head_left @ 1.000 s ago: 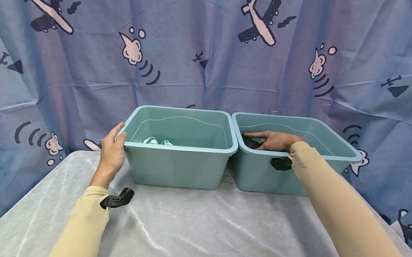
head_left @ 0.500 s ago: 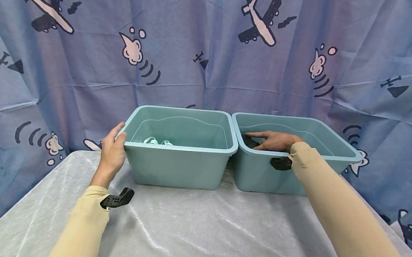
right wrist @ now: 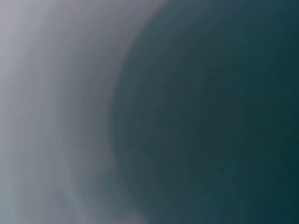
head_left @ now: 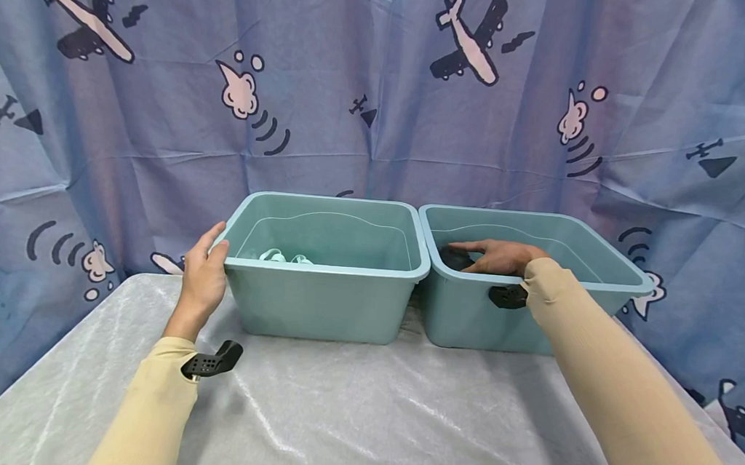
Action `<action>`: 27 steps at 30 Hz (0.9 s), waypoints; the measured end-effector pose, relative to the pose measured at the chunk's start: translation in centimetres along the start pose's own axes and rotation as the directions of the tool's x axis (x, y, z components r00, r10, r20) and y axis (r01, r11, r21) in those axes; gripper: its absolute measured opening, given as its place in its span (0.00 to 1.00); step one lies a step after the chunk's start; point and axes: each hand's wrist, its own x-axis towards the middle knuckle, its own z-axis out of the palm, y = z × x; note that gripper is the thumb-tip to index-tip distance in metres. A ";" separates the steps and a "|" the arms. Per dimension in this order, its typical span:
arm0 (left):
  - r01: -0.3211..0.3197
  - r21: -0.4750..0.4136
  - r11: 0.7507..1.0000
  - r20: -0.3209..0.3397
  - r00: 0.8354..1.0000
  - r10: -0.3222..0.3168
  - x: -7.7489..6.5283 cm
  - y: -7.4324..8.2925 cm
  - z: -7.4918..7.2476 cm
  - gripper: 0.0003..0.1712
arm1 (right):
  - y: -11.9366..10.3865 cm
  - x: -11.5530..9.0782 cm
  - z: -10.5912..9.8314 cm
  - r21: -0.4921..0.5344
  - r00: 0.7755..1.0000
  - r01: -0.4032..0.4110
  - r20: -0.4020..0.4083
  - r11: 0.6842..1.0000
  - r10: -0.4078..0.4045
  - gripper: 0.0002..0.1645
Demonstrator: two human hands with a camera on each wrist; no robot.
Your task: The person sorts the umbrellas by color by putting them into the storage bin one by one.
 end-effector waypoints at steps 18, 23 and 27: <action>-0.004 -0.018 1.000 0.007 1.000 0.004 0.0 0.0 0.0 0.30 | 0.1 -0.1 -0.2 -0.005 0.999 -0.027 0.044 1.000 0.027 0.47; -0.009 -0.019 1.000 0.008 1.000 0.009 0.0 0.0 -0.1 0.30 | 0.1 -0.1 -0.3 0.000 0.998 -0.042 0.047 0.999 0.042 0.47; -0.004 -0.016 1.000 0.010 1.000 0.004 0.0 -0.1 -0.1 0.30 | 0.1 -0.1 -0.2 0.012 0.998 -0.047 0.047 0.999 0.046 0.46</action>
